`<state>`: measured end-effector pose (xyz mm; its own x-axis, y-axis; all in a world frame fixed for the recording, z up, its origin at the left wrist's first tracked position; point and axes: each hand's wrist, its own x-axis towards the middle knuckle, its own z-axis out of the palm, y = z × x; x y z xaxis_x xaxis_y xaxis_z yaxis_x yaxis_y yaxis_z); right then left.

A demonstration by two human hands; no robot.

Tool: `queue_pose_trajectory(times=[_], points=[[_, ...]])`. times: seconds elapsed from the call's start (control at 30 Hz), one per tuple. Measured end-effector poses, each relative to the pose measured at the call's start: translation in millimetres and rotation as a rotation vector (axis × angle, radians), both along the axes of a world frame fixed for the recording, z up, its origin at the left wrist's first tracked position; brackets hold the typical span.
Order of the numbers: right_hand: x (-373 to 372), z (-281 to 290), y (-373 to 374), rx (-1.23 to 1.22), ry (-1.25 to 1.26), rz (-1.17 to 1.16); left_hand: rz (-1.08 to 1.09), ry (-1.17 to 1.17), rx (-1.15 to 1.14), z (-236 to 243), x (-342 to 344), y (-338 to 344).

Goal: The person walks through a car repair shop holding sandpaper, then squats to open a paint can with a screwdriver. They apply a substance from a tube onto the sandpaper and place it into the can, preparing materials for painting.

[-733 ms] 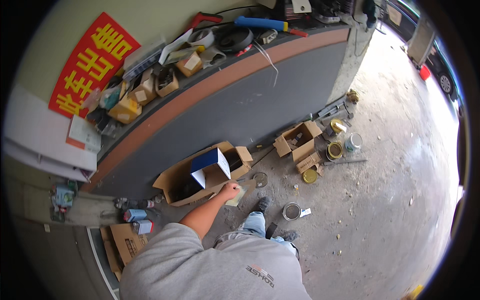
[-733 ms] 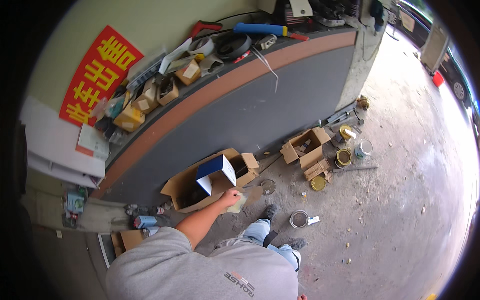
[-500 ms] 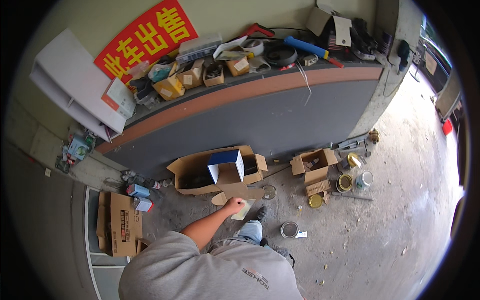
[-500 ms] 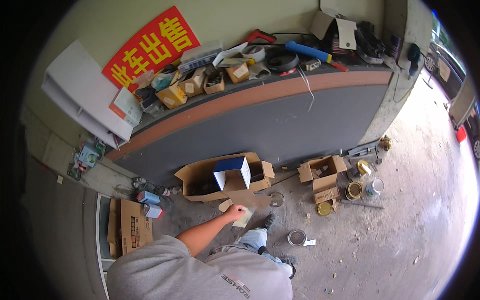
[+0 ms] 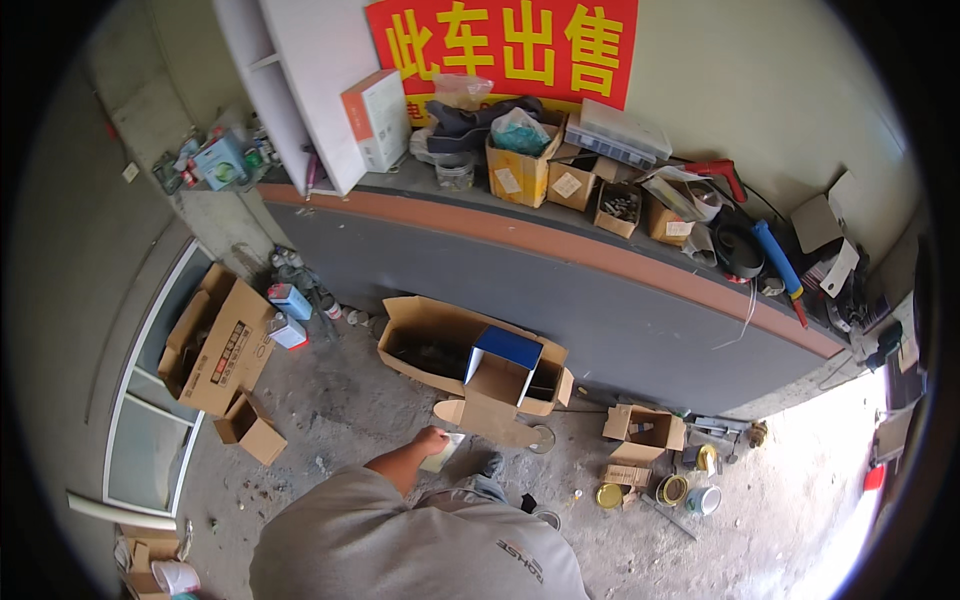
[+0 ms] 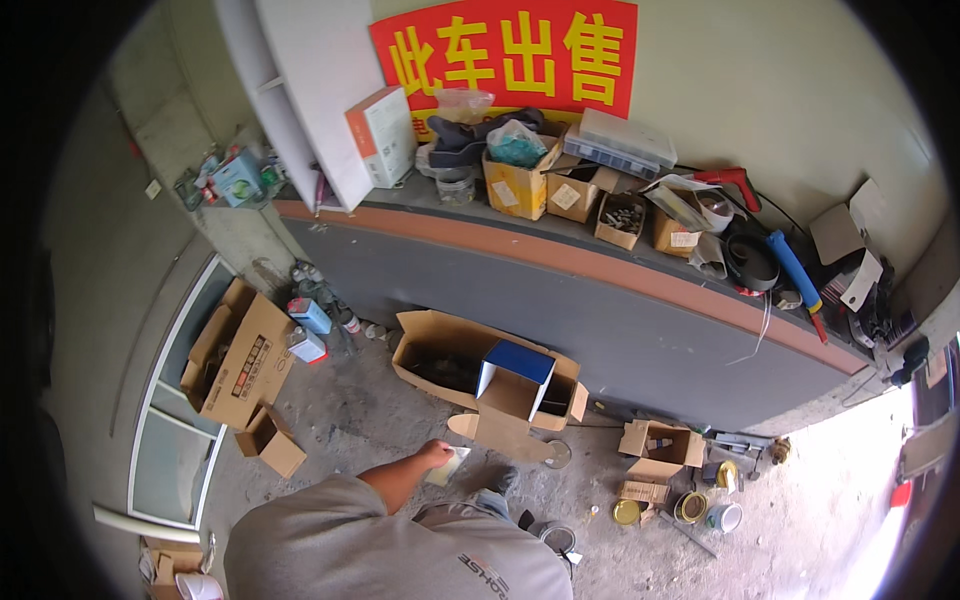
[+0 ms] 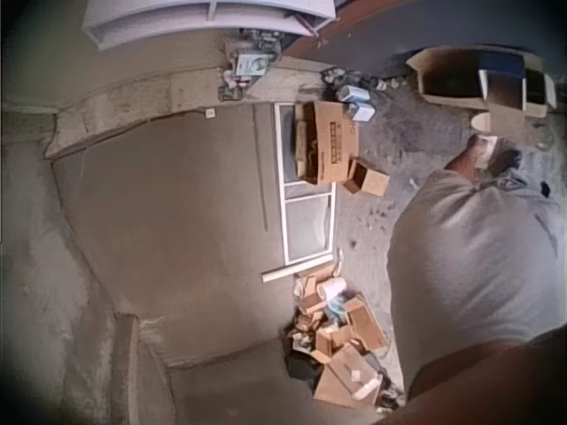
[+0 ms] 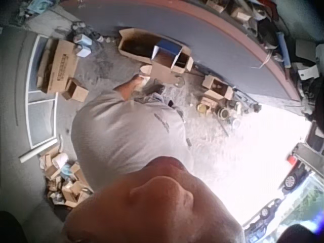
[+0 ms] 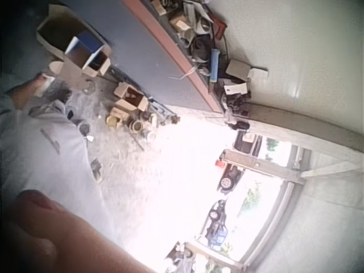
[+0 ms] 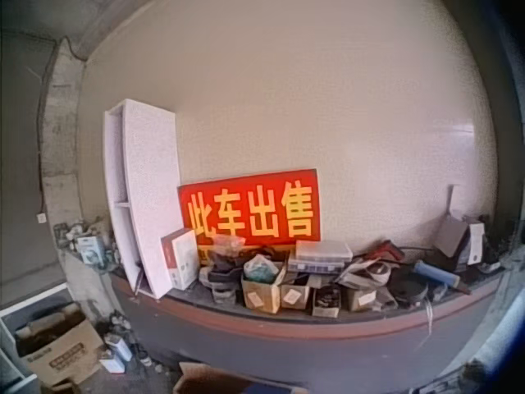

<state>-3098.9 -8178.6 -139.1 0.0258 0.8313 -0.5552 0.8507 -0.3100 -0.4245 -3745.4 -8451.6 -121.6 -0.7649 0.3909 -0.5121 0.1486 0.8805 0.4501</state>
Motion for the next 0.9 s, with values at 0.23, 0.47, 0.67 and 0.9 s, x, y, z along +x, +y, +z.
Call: queue_pose_trajectory(times=[0.23,0.47,0.67,0.9], points=[[-137,85,19,0.192,0.422,-0.188,0.037,-0.026,-0.018,-17,-97,-48],[-156,119,-16,0.318,0.401,-0.371,-0.11,-0.181,0.021,-3,-167,9],[-83,97,-136,0.112,0.136,-0.709,-0.226,-0.168,0.18,34,-172,109],[-24,83,-236,-0.05,0.043,-0.773,-0.297,-0.187,0.248,54,-122,134]])
